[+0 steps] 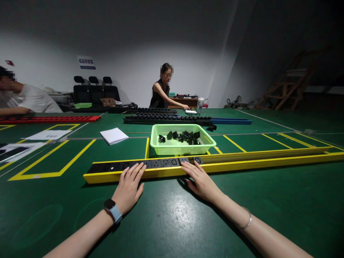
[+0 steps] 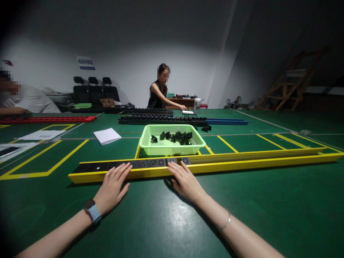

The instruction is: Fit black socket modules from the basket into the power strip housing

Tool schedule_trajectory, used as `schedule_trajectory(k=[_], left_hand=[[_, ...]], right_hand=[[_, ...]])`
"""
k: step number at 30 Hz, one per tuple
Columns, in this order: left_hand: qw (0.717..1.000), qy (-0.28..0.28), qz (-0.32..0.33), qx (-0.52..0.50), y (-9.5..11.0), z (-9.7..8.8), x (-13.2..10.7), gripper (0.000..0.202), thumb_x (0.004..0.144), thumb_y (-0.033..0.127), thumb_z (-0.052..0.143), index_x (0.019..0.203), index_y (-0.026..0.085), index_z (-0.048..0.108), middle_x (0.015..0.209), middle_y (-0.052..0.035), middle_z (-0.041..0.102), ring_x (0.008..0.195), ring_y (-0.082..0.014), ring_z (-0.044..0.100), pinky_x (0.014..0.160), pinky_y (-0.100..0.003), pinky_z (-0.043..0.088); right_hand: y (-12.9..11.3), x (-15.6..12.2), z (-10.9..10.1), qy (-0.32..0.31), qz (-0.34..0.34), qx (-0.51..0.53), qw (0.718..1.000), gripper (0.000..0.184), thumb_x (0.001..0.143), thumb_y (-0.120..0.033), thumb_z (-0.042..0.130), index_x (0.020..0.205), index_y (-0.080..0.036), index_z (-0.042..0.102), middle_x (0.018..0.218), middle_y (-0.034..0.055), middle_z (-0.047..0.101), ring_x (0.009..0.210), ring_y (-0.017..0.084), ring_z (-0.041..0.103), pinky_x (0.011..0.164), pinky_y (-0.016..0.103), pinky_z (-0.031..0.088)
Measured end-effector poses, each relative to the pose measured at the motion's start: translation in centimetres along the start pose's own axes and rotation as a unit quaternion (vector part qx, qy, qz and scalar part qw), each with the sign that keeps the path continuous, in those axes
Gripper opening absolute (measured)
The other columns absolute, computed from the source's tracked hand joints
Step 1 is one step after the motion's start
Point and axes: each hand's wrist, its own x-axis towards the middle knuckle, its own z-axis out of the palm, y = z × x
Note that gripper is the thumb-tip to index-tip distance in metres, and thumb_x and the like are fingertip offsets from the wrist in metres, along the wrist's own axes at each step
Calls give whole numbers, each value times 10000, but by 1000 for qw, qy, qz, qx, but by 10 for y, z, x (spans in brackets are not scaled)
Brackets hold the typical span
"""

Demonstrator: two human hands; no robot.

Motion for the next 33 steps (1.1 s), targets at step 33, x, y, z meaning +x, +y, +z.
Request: schedule_trajectory(k=[33], left_hand=[[1000, -10, -7, 0, 1, -1, 0, 549, 890, 224, 436, 1427, 166, 340, 1444, -95, 439, 1340, -248, 361, 1104, -442, 228]], right_hand=[[0, 6, 5, 65, 47, 30, 996, 382, 872, -112, 431, 1233, -226, 477, 1233, 70, 611, 1157, 204, 555, 1113, 543, 293]])
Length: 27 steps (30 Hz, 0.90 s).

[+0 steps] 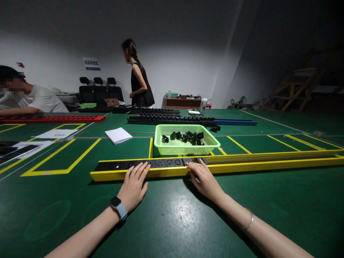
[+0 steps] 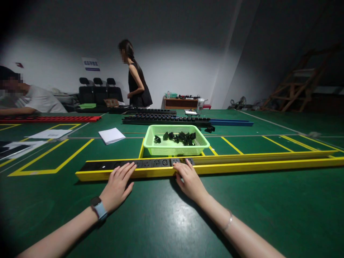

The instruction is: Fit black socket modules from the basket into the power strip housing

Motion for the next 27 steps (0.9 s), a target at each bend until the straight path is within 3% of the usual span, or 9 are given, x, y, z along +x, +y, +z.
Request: schedule_trajectory(k=[9, 14, 27], left_hand=[[1000, -3, 0, 10, 1, -1, 1, 541, 887, 220, 446, 1416, 148, 355, 1441, -93, 443, 1331, -250, 372, 1096, -447, 239], [1000, 0, 1, 11, 1, -1, 1, 544, 889, 227, 446, 1420, 154, 350, 1444, -92, 439, 1332, -250, 371, 1096, -445, 241], [1000, 0, 4, 2, -1, 1, 0, 561, 886, 238, 452, 1430, 166, 333, 1441, -96, 442, 1335, -254, 370, 1099, -449, 241]], right_hand=[[-19, 17, 9, 24, 42, -72, 996, 310, 859, -208, 500, 1161, -160, 552, 991, 85, 635, 960, 217, 570, 1057, 484, 364], [-14, 12, 18, 18, 43, -92, 995, 373, 871, -195, 498, 1242, -194, 543, 1084, 101, 583, 1047, 246, 505, 1029, 489, 386], [-6, 7, 13, -7, 32, -79, 996, 467, 861, -210, 525, 1323, -266, 493, 1144, 95, 504, 1098, 248, 464, 1072, 533, 318]])
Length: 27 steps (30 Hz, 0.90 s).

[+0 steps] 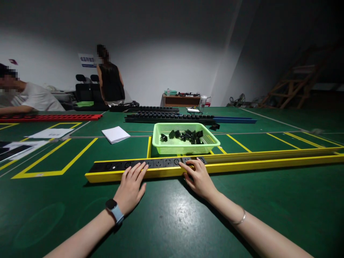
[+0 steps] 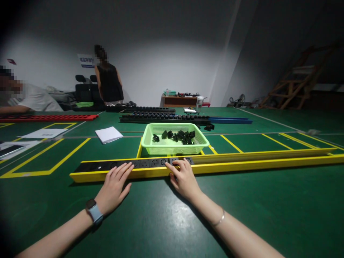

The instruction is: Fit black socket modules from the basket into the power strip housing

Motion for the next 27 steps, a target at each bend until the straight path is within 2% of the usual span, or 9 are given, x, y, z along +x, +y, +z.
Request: schedule_trajectory(k=[4, 7, 20, 23, 27], left_hand=[[1000, 2, 0, 1, 0, 0, 0, 565, 888, 242, 454, 1434, 166, 327, 1442, -97, 441, 1335, -253, 370, 1102, -451, 240], [1000, 7, 2, 0, -1, 1, 0, 573, 883, 242, 461, 1434, 168, 326, 1440, -97, 443, 1333, -254, 375, 1101, -448, 248], [1000, 12, 4, 0, -1, 3, 0, 572, 882, 239, 454, 1436, 176, 324, 1436, -102, 448, 1330, -254, 379, 1100, -447, 242], [1000, 10, 6, 2, -1, 2, 0, 570, 884, 238, 452, 1435, 170, 324, 1435, -106, 448, 1330, -255, 378, 1100, -450, 241], [1000, 8, 5, 1, -1, 1, 0, 565, 888, 237, 447, 1436, 172, 323, 1436, -105, 448, 1329, -253, 379, 1103, -447, 239]], right_hand=[[-1, 0, 1, -1, 8, 4, 1000, 492, 862, -223, 516, 1350, -205, 448, 1149, 108, 516, 1105, 251, 460, 1085, 529, 309], [0, 0, 2, 3, 14, 9, 1000, 436, 855, -225, 521, 1286, -169, 489, 1148, 115, 526, 1104, 255, 459, 1082, 526, 316], [4, 2, 4, 30, 7, 1, 1000, 319, 899, -282, 536, 1208, -210, 571, 1094, 93, 577, 1058, 229, 511, 1058, 502, 351], [10, 4, 4, 30, 7, -17, 999, 286, 893, -326, 554, 1157, -232, 612, 1137, 106, 576, 1144, 256, 491, 1037, 509, 370], [17, 6, 3, 0, -22, -60, 998, 299, 892, -349, 557, 1172, -259, 610, 1310, 121, 524, 1309, 303, 380, 1055, 568, 318]])
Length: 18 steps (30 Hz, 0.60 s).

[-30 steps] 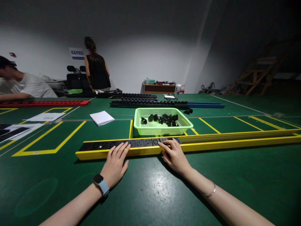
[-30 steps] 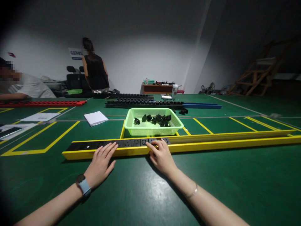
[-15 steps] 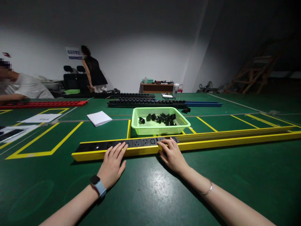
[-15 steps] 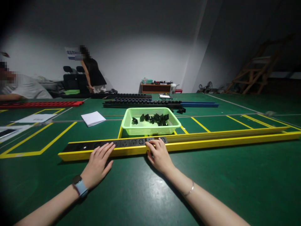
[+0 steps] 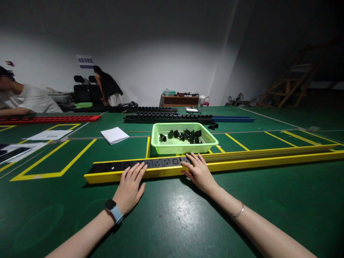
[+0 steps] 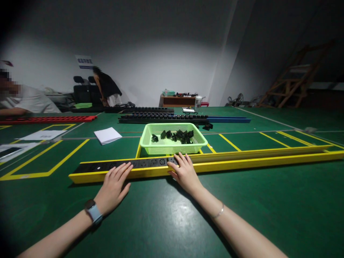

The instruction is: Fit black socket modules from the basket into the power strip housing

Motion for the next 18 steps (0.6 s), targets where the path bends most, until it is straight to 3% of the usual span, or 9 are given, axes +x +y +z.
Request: schedule_trajectory(k=[18], left_hand=[[1000, -8, -6, 1, 1, -1, 0, 555, 895, 237, 442, 1434, 168, 327, 1443, -99, 439, 1334, -250, 370, 1101, -447, 235]], right_hand=[[6, 2, 3, -9, -13, -10, 1000, 313, 852, -344, 624, 1145, -235, 621, 1301, 140, 541, 1267, 287, 436, 1000, 489, 414]])
